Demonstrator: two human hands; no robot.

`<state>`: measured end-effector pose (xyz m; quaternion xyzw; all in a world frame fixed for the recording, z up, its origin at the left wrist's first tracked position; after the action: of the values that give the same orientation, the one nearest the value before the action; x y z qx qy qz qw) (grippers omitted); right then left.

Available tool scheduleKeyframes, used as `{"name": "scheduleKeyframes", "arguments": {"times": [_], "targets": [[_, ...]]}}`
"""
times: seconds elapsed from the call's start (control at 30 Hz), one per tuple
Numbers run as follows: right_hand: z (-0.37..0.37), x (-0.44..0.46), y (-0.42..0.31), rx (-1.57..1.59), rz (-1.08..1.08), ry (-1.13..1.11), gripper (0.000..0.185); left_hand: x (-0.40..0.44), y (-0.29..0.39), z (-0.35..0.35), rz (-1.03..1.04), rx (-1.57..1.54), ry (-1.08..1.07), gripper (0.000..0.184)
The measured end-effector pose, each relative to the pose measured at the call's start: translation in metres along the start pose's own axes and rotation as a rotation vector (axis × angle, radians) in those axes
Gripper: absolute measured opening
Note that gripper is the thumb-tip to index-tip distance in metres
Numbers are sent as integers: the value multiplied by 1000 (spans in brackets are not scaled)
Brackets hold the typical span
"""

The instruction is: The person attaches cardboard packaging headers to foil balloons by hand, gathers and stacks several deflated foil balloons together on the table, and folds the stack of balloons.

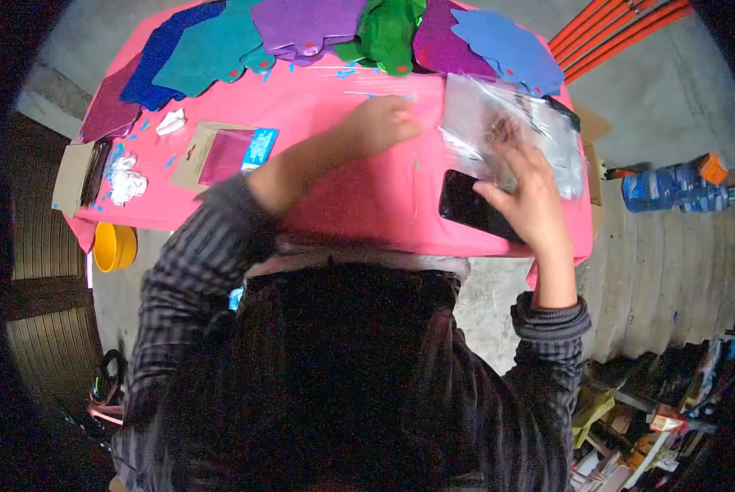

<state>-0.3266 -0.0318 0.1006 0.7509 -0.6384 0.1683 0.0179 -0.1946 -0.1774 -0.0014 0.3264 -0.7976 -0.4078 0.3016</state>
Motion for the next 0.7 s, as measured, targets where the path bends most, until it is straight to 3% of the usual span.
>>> {"name": "scheduleKeyframes", "arguments": {"times": [0.07, 0.1, 0.17, 0.33, 0.47, 0.53, 0.7], "targets": [[1, -10, -8, 20, -43, -10, 55, 29, -5, 28, -137, 14, -218, 46], [0, -15, -9, 16, -44, -12, 55, 37, 6, 34, -135, 11, -217, 46], [1, -29, -9, -2, -2, -44, 59, 47, 6, 39, -382, 13, -121, 47], [11, -57, 4, -52, 79, -53, 61, 81, -20, 82, -409, -112, -107, 49], [12, -62, 9, -48, 124, -33, 58, 81, -43, 112, -609, -275, -182, 45], [13, -63, 7, -51, 93, -36, 57, 98, -59, 136, -551, -472, -175, 26], [14, -59, -8, -119, 49, -19, 56, 58, 0, 79, -634, -389, -19, 12]]}}
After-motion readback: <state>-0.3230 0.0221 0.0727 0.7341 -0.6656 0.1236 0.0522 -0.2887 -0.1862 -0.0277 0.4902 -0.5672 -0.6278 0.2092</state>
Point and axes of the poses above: each hand's wrist, its own x-axis towards the middle knuckle, its own z-axis out of the palm, y = z × x, the point moved 9 cm from there along x, towards the middle knuckle, and after that the axes turned 4 degrees about -z, right-handed, at the moved point
